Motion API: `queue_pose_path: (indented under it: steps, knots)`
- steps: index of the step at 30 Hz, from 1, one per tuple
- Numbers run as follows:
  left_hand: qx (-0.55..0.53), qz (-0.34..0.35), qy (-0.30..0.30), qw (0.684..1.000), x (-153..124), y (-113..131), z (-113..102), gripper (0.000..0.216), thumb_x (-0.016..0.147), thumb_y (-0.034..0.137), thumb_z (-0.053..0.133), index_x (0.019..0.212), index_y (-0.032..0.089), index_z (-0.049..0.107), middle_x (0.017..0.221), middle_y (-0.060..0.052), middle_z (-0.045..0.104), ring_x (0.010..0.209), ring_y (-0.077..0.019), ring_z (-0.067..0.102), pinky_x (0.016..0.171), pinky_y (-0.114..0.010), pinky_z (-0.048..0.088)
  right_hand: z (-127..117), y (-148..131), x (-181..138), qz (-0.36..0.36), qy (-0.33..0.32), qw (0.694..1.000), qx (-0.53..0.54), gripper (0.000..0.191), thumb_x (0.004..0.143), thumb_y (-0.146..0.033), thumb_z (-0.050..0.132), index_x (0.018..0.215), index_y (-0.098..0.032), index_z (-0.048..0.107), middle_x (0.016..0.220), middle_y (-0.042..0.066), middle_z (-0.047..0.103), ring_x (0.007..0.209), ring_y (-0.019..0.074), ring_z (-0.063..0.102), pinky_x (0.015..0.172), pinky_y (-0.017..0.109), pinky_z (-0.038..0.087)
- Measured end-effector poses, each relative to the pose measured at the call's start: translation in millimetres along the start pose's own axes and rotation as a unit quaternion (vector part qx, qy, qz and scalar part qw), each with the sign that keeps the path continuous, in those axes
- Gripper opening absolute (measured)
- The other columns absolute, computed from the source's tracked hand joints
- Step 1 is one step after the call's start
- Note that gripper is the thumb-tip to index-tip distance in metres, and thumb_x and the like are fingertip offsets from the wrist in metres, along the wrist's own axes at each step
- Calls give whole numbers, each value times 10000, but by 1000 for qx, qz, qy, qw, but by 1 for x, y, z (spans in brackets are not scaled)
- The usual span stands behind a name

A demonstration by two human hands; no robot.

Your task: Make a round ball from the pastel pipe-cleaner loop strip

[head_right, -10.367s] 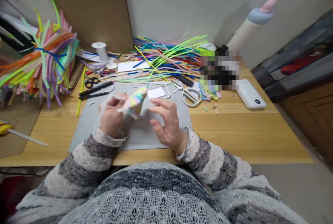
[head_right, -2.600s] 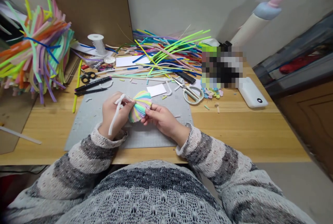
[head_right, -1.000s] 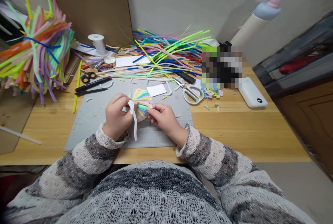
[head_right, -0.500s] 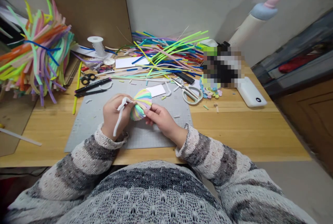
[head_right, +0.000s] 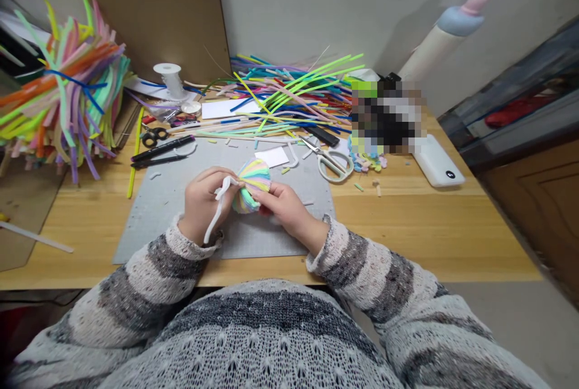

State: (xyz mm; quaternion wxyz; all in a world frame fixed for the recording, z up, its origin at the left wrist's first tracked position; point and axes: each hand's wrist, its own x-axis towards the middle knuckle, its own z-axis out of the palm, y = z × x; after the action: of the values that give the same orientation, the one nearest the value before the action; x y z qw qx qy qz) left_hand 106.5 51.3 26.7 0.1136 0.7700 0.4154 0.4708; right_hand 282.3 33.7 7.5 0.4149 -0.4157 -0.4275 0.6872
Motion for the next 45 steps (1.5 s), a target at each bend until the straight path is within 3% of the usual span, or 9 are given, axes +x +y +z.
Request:
queue_pose_path:
  steps: [3,8,15,22,29,35,45]
  knots:
    - [-3,16,2,1000,-1,1,-1,90,847,191,644,763,169,665,809,-53,709,747,-155,653,695,-268,517,-1,1,0,-1,-13,999,33,411,764,-594,668,734,-187,622,606,-26,581,501,101,497,476,240,366]
    - [13,63,5,998,0,6,-6,119,878,169,592,793,167,674,830,-63,723,769,-151,660,722,-273,532,-3,3,1,-49,-10,999,-13,383,776,-549,701,687,-182,633,597,-30,584,523,89,461,530,234,375]
    - [9,89,2,996,1,8,-8,103,869,125,587,817,169,664,858,-80,722,806,-166,661,751,-297,544,4,-4,2,-66,-6,992,107,346,742,-476,763,969,-222,697,890,18,720,796,162,631,780,311,495]
    - [20,157,-11,987,3,11,-9,146,855,65,554,820,176,642,854,-80,731,782,-172,663,720,-308,553,2,-10,3,3,-48,992,119,304,711,-418,794,873,-178,703,804,7,697,713,133,593,719,280,474]
    - [27,203,-39,978,4,10,-8,203,866,41,490,827,188,623,836,-64,727,770,-168,655,712,-313,546,3,-10,1,43,-48,984,164,254,699,-329,811,870,-174,706,781,-2,676,684,125,573,680,262,468]
    - [12,175,-4,984,1,10,-7,157,881,99,534,828,206,635,859,-62,705,793,-163,642,700,-295,537,4,-13,0,20,-47,987,154,244,711,-337,794,874,-180,701,790,6,676,715,143,583,695,274,490]
    - [22,220,-30,975,2,14,-8,188,878,59,511,845,203,627,851,-52,737,790,-156,667,729,-296,556,5,-11,0,-19,-70,990,125,250,741,-363,750,905,-191,673,879,24,695,816,172,610,817,322,501]
